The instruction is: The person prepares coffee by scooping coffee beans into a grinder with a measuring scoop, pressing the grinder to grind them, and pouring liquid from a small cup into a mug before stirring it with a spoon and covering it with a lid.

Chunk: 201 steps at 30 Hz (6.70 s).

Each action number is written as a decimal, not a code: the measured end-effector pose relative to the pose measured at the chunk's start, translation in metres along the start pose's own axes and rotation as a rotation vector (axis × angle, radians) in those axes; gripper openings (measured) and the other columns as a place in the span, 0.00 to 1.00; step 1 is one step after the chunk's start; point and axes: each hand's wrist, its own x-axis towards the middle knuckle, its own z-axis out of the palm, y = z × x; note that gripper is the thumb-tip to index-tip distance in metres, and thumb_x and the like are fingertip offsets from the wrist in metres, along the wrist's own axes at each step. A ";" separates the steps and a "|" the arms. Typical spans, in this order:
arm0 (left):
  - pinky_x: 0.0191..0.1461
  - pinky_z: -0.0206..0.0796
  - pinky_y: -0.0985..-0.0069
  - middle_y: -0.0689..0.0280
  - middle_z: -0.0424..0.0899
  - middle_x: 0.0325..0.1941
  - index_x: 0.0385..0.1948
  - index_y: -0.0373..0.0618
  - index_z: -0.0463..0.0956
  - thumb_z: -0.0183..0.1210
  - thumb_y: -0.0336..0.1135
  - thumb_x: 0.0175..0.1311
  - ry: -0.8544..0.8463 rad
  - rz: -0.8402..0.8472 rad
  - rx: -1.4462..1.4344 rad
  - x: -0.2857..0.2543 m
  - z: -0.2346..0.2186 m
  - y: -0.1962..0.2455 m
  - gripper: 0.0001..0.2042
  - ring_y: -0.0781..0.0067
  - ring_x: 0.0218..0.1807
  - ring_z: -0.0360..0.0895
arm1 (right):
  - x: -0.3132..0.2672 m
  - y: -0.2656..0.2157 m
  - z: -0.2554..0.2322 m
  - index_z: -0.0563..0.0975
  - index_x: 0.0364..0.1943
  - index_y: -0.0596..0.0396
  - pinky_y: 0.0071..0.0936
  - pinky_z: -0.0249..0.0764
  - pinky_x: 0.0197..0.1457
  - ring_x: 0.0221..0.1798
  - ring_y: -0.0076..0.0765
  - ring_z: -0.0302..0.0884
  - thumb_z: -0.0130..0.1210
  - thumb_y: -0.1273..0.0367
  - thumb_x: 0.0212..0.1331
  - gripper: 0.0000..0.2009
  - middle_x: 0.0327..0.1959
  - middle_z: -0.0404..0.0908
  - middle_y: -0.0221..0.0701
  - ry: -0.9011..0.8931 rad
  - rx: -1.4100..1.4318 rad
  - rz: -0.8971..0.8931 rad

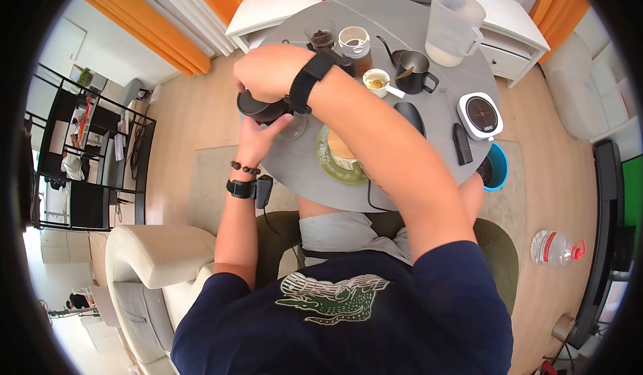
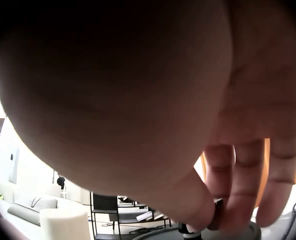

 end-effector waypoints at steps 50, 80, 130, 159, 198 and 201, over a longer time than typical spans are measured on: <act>0.73 0.79 0.60 0.53 0.92 0.66 0.65 0.42 0.85 0.84 0.57 0.58 0.093 0.134 0.112 -0.008 -0.008 -0.016 0.38 0.54 0.66 0.90 | 0.000 -0.054 0.046 0.86 0.62 0.61 0.50 0.82 0.66 0.54 0.62 0.89 0.71 0.64 0.53 0.29 0.59 0.91 0.52 0.259 -0.720 -0.110; 0.69 0.79 0.65 0.57 0.93 0.62 0.66 0.34 0.83 0.85 0.52 0.62 0.035 0.033 0.151 -0.010 -0.010 0.007 0.37 0.66 0.63 0.88 | -0.017 -0.075 0.011 0.92 0.52 0.57 0.52 0.88 0.59 0.52 0.57 0.94 0.63 0.57 0.71 0.19 0.49 0.95 0.49 0.003 -0.139 0.132; 0.67 0.78 0.64 0.59 0.94 0.57 0.62 0.36 0.83 0.85 0.41 0.63 -0.007 -0.060 0.065 -0.005 -0.011 -0.003 0.30 0.66 0.60 0.88 | 0.007 -0.001 0.004 0.90 0.45 0.56 0.51 0.85 0.58 0.54 0.55 0.90 0.64 0.76 0.61 0.10 0.44 0.92 0.42 0.066 -0.071 -0.174; 0.71 0.79 0.66 0.59 0.94 0.62 0.66 0.38 0.82 0.81 0.35 0.67 -0.034 0.008 -0.050 -0.005 -0.008 -0.002 0.28 0.68 0.65 0.90 | 0.015 -0.013 0.023 0.89 0.42 0.65 0.53 0.87 0.57 0.47 0.66 0.91 0.59 0.63 0.70 0.16 0.41 0.91 0.56 0.047 -0.023 0.067; 0.69 0.79 0.64 0.60 0.92 0.62 0.68 0.38 0.78 0.85 0.41 0.62 -0.050 -0.058 -0.014 -0.006 -0.010 0.003 0.36 0.66 0.63 0.89 | 0.008 -0.003 0.013 0.91 0.51 0.61 0.50 0.85 0.62 0.55 0.59 0.90 0.67 0.68 0.69 0.13 0.46 0.94 0.47 0.020 -0.084 0.000; 0.69 0.79 0.63 0.59 0.92 0.62 0.68 0.38 0.78 0.86 0.41 0.62 -0.046 -0.061 -0.003 -0.005 -0.010 0.001 0.36 0.65 0.63 0.89 | 0.005 0.003 0.008 0.90 0.52 0.61 0.51 0.86 0.61 0.55 0.59 0.90 0.67 0.66 0.71 0.13 0.46 0.94 0.48 0.044 -0.021 -0.095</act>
